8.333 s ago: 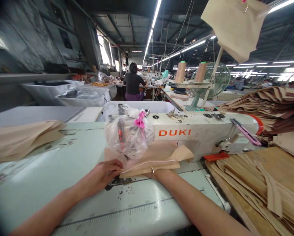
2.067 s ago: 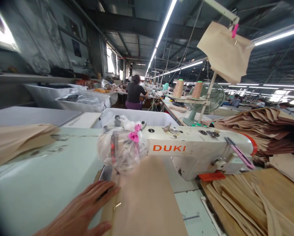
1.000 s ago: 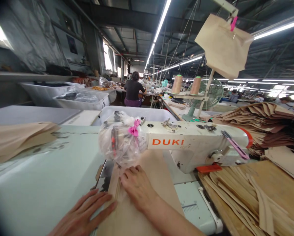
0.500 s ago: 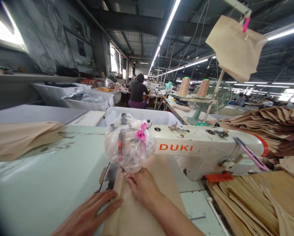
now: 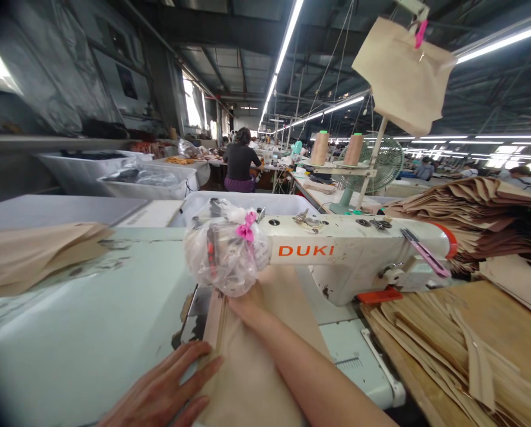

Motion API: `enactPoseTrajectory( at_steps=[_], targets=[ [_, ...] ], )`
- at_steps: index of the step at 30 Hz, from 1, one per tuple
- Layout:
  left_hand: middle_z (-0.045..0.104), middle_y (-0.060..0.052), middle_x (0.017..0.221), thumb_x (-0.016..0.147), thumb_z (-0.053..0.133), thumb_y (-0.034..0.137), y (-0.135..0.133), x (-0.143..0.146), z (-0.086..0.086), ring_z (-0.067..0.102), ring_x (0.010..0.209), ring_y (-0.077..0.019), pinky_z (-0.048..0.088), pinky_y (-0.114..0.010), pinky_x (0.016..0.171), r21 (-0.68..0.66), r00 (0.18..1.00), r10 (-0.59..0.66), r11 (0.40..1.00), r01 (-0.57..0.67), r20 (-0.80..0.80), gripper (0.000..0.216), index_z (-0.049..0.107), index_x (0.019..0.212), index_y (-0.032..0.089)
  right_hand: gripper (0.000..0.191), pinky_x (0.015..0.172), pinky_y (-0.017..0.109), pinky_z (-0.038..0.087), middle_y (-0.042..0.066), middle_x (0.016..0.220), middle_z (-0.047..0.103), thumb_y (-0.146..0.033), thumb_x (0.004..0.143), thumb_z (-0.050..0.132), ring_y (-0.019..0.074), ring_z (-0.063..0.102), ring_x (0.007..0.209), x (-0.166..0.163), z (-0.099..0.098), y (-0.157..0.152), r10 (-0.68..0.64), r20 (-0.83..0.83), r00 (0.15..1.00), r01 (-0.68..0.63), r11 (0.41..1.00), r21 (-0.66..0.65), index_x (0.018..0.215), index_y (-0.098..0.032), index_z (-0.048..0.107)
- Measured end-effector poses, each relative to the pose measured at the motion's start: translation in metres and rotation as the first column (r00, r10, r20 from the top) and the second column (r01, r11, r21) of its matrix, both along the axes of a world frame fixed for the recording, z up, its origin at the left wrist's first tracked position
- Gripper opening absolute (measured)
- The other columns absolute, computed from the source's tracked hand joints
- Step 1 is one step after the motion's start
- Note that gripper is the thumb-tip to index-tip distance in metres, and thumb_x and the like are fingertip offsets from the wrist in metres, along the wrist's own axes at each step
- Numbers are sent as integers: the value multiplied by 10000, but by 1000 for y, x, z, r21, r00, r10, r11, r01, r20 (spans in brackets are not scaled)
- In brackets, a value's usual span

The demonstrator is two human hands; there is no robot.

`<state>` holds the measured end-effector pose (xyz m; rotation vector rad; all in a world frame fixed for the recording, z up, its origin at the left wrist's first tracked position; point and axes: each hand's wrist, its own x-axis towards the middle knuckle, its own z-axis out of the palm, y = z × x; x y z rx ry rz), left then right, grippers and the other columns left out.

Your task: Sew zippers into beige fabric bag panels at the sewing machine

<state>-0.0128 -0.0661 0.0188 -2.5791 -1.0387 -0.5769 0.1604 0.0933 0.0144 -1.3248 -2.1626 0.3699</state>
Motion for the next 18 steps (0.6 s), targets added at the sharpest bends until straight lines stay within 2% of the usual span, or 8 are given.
enactPoseTrajectory(
  at_steps=[3, 7, 9, 11, 15, 18],
  targets=[
    [634, -109, 1296, 933, 530, 329, -3, -3, -1, 615, 1151, -245, 564, -323, 938, -15, 1000, 3, 1000, -3, -3, 434, 544, 1349, 209, 380, 1045, 388, 441, 57, 1273, 633, -263, 901, 599, 246, 567, 1201, 6, 4, -6, 19, 4, 1000, -19, 1000, 15, 1280, -250, 608],
    [609, -80, 1342, 938, 544, 353, -5, -7, -3, 586, 1203, -246, 559, -339, 951, -38, 1000, 15, 999, -14, 12, 464, 511, 1389, 248, 250, 1073, 407, 409, 57, 1166, 670, -189, 876, 636, 234, 576, 1150, 24, 6, -62, 121, 46, 992, -123, 992, 34, 1123, -215, 668],
    [610, -62, 1342, 928, 559, 339, -3, -7, 0, 575, 1217, -243, 535, -354, 988, -56, 1000, 3, 998, -2, 19, 484, 497, 1402, 261, 249, 1118, 407, 360, 43, 1210, 657, -155, 926, 563, 201, 561, 1175, 33, 2, -90, 208, 79, 975, -214, 974, 73, 1152, -212, 652],
    [618, -47, 1332, 908, 584, 339, 0, -7, 5, 582, 1204, -238, 502, -375, 1030, -64, 1000, -17, 998, 19, 23, 517, 484, 1410, 268, 314, 1163, 423, 295, 25, 1309, 614, -140, 977, 472, 180, 522, 1241, 40, -3, -105, 260, 129, 957, -275, 954, 117, 1249, -222, 604],
    [625, -41, 1320, 863, 645, 336, 10, -8, 13, 600, 1178, -233, 480, -380, 1050, -19, 1000, -5, 1000, 6, 20, 588, 466, 1419, 266, 371, 1165, 459, 294, 18, 1395, 556, -150, 993, 436, 205, 476, 1303, 43, -10, -98, 259, 235, 937, -293, 948, 124, 1339, -220, 551],
    [630, -45, 1312, 850, 665, 363, 19, -10, 13, 609, 1172, -242, 491, -378, 1039, -41, 1000, 2, 999, -2, 13, 590, 484, 1405, 275, 404, 1159, 459, 310, 18, 1392, 556, -131, 975, 453, 211, 471, 1298, 42, -5, -87, 266, 252, 930, -305, 944, 129, 1357, -229, 541]
  ],
)
